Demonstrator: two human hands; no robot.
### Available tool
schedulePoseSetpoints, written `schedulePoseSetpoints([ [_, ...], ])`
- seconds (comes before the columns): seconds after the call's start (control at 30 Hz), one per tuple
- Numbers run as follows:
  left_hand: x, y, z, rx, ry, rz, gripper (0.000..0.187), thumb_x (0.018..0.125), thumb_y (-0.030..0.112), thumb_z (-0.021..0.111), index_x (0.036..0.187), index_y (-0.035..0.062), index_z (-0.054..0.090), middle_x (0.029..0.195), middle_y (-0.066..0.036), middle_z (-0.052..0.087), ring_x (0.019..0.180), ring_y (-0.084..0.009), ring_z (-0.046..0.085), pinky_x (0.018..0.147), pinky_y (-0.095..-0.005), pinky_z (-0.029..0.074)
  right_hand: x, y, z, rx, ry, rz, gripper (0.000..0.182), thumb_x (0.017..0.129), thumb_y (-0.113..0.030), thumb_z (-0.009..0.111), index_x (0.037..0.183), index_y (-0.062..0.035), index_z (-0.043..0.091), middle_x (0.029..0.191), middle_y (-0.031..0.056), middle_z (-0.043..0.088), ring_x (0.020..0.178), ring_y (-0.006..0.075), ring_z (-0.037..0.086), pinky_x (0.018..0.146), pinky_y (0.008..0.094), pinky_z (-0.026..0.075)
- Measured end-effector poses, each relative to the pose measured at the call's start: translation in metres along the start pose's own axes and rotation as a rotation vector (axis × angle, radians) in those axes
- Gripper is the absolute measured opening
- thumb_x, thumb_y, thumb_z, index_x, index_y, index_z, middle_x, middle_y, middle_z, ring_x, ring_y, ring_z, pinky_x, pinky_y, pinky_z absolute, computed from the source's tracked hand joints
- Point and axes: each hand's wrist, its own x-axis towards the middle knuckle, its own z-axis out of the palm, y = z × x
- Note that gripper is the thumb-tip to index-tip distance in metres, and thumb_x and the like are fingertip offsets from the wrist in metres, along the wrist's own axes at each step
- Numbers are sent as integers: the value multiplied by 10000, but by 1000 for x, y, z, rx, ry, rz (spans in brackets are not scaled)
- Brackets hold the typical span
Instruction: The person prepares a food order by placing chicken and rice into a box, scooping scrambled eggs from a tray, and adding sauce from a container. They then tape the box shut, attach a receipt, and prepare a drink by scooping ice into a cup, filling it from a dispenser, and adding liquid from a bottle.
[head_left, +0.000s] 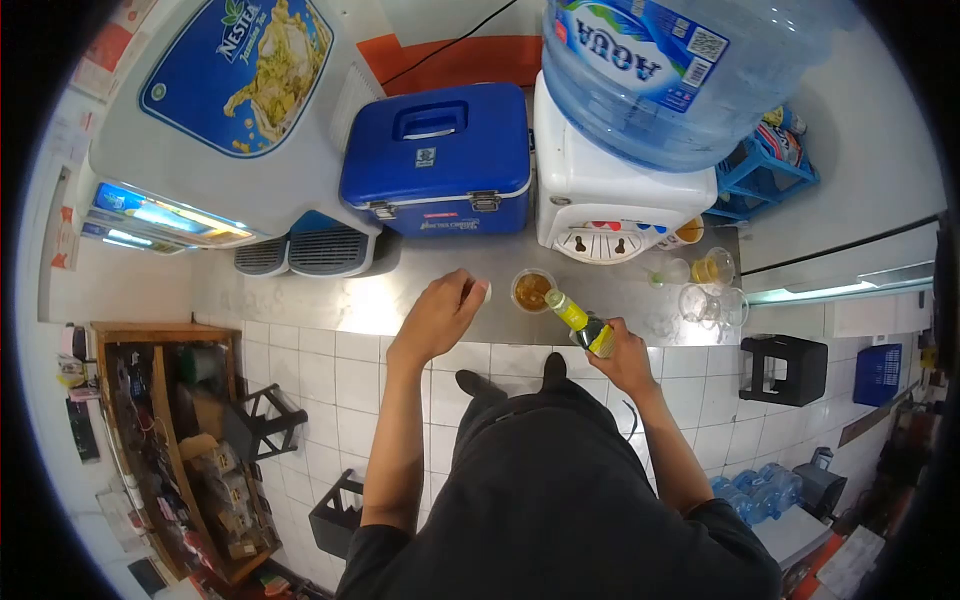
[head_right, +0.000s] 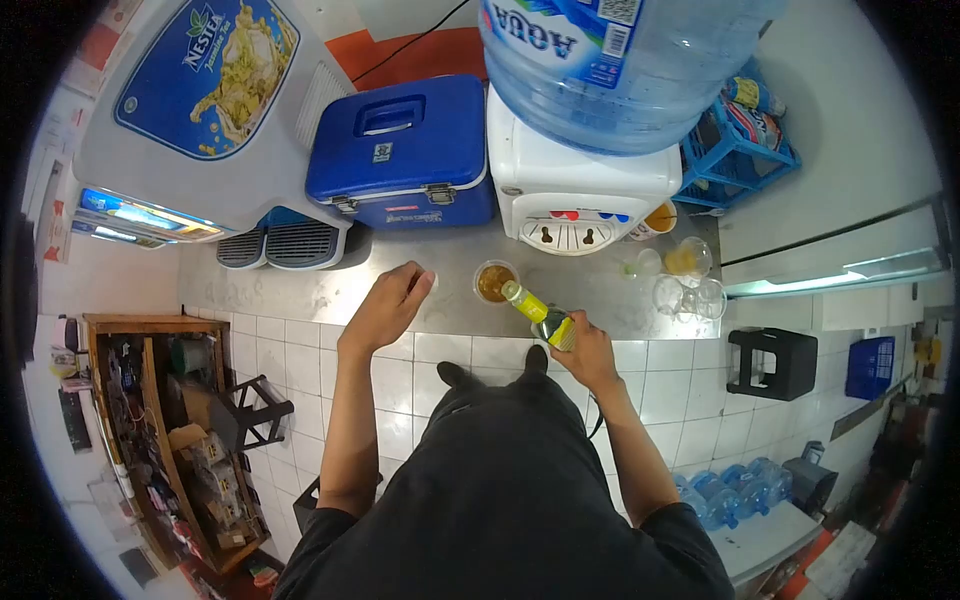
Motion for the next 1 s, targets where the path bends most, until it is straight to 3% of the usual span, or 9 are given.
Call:
schedulePoseSetpoints([
  [0.07, -10, -17, 4, -86, -23, -50, 409, 1042, 323, 539, 891, -53, 599, 788, -229, 633, 742, -386, 595, 735, -448, 475, 3, 8, 5, -44, -41, 14, 594, 763, -214, 824, 1210, -45, 471, 956, 229, 711, 901, 450, 689, 805, 511, 550],
  [0.37, -38, -67, 28, -422, 7, -158, 386, 1078, 314, 477, 948, -25, 605, 713, -90, 584, 708, -157, 550, 692, -323, 457, 17, 11, 14, -173, -131, 57, 555, 771, -256, 804, 1167, -50, 474, 916, 231, 710, 887, 443, 691, 803, 520, 546],
  [1.0, -59, -100, 43, -639, 25, -203, 393, 1078, 377, 484, 1018, 4, 593, 771, -44, 594, 760, -128, 563, 742, -292, 463, 27, -7, 4, -397, -191, 107, 578, 729, -241, 831, 1135, -18, 485, 870, 235, 709, 862, 436, 697, 799, 512, 552],
])
